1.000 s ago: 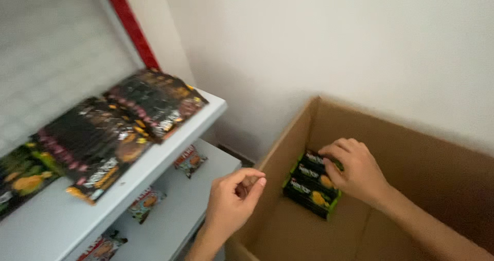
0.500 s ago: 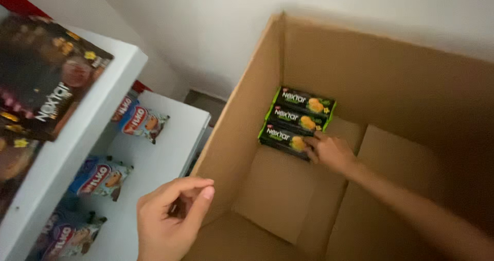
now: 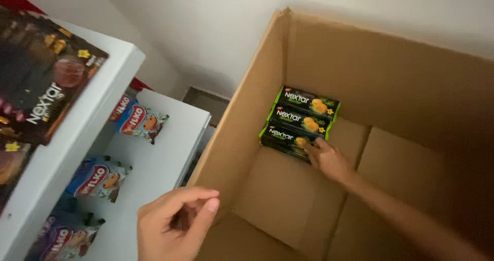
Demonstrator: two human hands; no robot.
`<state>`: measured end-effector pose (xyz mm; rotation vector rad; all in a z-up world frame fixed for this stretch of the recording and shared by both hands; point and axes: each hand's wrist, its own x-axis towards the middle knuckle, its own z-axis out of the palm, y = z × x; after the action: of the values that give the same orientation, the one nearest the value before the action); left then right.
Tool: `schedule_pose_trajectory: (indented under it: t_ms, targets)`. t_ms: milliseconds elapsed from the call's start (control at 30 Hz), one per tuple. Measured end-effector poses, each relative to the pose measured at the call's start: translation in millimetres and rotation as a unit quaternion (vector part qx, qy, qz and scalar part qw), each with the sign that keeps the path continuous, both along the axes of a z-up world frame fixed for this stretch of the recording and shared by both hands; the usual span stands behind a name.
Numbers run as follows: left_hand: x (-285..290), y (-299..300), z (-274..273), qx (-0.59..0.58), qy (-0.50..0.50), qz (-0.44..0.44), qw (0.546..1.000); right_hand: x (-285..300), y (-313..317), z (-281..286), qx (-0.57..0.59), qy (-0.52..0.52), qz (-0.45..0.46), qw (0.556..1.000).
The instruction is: The person takes individual green and black snacks from a cardboard box and places them onto a white shelf, aligning them with others already there.
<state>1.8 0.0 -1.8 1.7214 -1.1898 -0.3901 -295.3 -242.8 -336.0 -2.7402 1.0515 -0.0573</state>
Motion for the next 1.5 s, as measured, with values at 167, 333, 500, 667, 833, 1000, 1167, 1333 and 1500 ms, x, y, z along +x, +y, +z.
schedule_pose_trajectory:
  t_ms: [167,333,500,667,833,1000,1167,1333,1500]
  targets:
    - [3,-1,-9,-0.015,0.008,-0.006,1.000,12,14,61,-0.050,-0.229,0.020,0.972]
    - [8,-5,5,-0.029,0.011,-0.018,0.999,21,12,149,-0.085,-0.322,0.045,0.942]
    - [15,-20,35,0.094,0.171,-0.038,0.980,26,11,230,-0.226,-0.295,0.038,0.927]
    - [29,-37,9,-0.118,0.202,-0.139,0.962,50,26,295,-0.365,-0.340,0.062,0.865]
    - [30,-24,17,-0.248,0.210,-0.143,0.935,78,63,358,-0.403,-0.427,0.144,0.797]
    - [40,9,31,-0.348,0.254,-0.089,0.898,90,102,385,-0.278,-0.516,0.137,0.798]
    - [56,52,44,-0.380,0.270,-0.106,0.878,120,144,409,0.052,-0.648,0.075,0.756]
    - [76,103,64,-0.364,0.281,-0.101,0.882,152,193,437,0.209,-0.682,0.025,0.700]
    - [110,144,59,-0.360,0.274,-0.056,0.890,194,229,449,0.254,-0.682,0.025,0.686]
